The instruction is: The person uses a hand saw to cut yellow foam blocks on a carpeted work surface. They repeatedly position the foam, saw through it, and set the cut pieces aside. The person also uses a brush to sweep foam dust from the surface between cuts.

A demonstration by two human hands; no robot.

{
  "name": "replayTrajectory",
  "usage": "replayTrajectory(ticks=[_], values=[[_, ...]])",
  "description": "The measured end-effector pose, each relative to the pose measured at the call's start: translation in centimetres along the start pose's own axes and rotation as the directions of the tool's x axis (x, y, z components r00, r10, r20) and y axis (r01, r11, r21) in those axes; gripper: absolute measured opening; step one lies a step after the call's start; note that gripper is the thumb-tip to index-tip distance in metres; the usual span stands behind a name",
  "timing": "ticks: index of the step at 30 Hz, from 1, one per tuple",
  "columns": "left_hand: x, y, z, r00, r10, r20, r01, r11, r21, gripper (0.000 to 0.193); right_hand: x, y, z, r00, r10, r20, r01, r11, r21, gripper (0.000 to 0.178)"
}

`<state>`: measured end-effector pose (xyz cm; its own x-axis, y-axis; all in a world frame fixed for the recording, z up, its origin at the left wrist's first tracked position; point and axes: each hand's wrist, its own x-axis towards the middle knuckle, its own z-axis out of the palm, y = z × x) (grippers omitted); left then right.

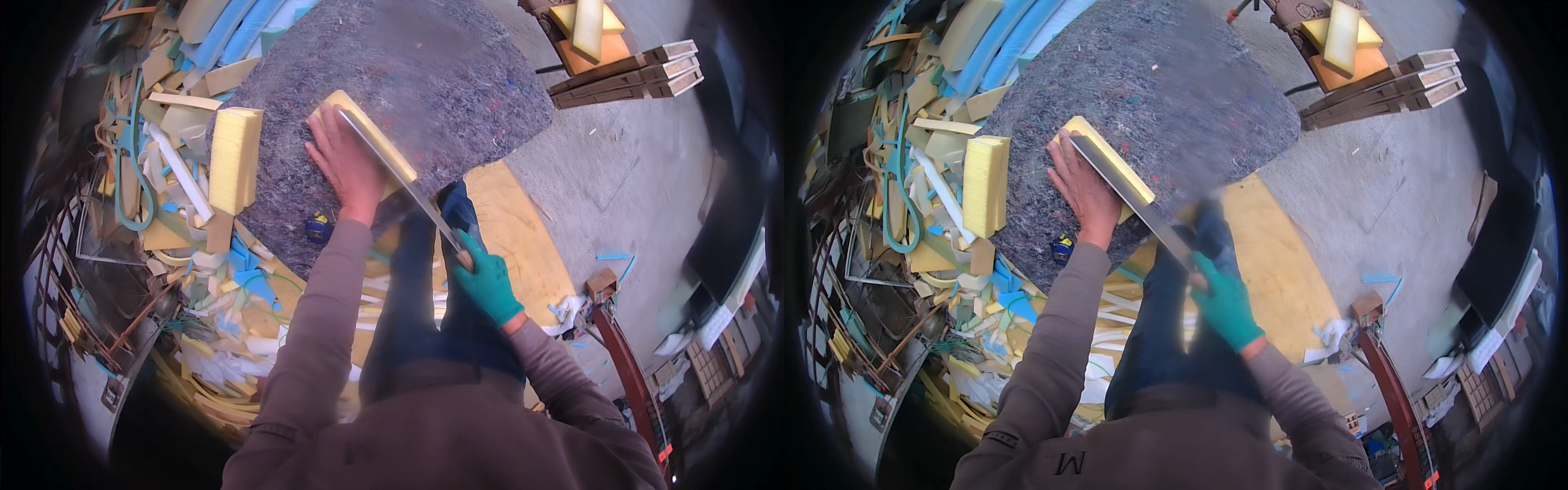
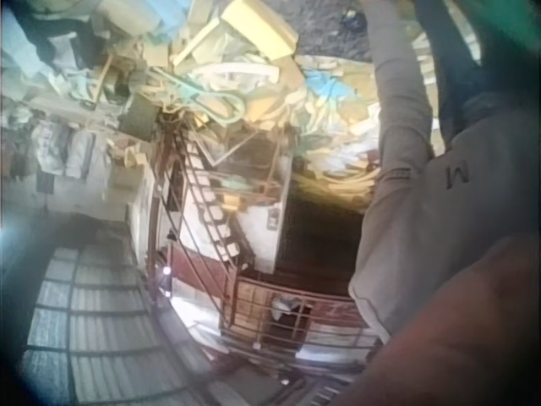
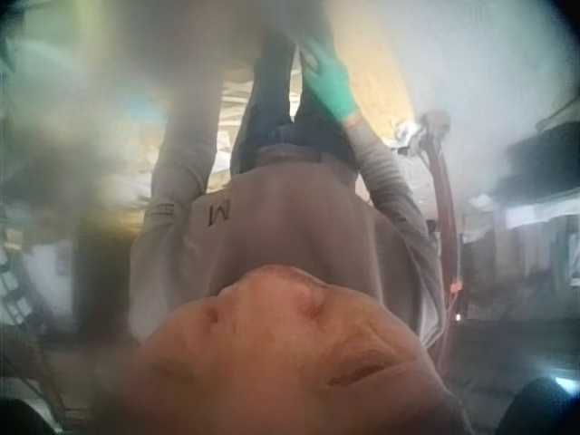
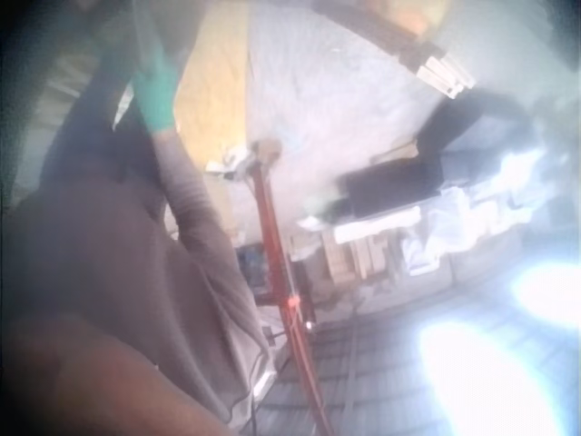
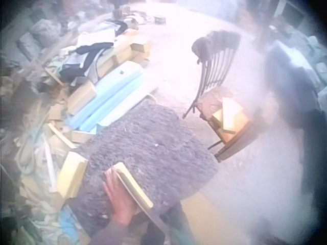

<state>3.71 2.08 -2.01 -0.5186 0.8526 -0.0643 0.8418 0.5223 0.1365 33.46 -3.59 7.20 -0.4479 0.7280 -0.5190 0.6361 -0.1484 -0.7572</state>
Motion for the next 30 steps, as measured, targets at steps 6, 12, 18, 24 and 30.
replayTrajectory(ticks=[6, 12, 18, 24, 30], values=[[0.3, -0.3, 0.1, 0.998, -0.017, 0.054, 0.016, 1.0, 0.018, 0.107, -0.9, 0.8, -0.7, 0.992, 0.098, 0.076, -0.096, 0.995, -0.035, 0.062], [0.1, 0.0, -0.2, 1.0, -0.012, -0.004, 0.012, 1.0, -0.024, 0.077, -0.4, 0.1, -0.7, 0.996, 0.067, 0.063, -0.065, 0.998, -0.02, 0.061], [0.1, 0.1, 0.0, 0.998, -0.037, -0.047, 0.028, 0.986, -0.167, 0.077, 1.3, -1.5, -0.6, 0.995, 0.078, 0.067, -0.077, 0.997, -0.016, 0.058], [0.1, -0.3, 0.5, 0.999, -0.038, -0.007, 0.037, 0.991, -0.13, 0.091, 2.7, -2.7, -0.4, 0.996, 0.06, 0.069, -0.058, 0.998, -0.027, 0.059], [-0.1, -0.6, 0.6, 0.999, -0.045, 0.001, 0.045, 0.988, -0.147, 0.089, 3.0, -2.2, 0.3, 0.999, 0.023, 0.038, -0.022, 0.999, -0.035, 0.056]])
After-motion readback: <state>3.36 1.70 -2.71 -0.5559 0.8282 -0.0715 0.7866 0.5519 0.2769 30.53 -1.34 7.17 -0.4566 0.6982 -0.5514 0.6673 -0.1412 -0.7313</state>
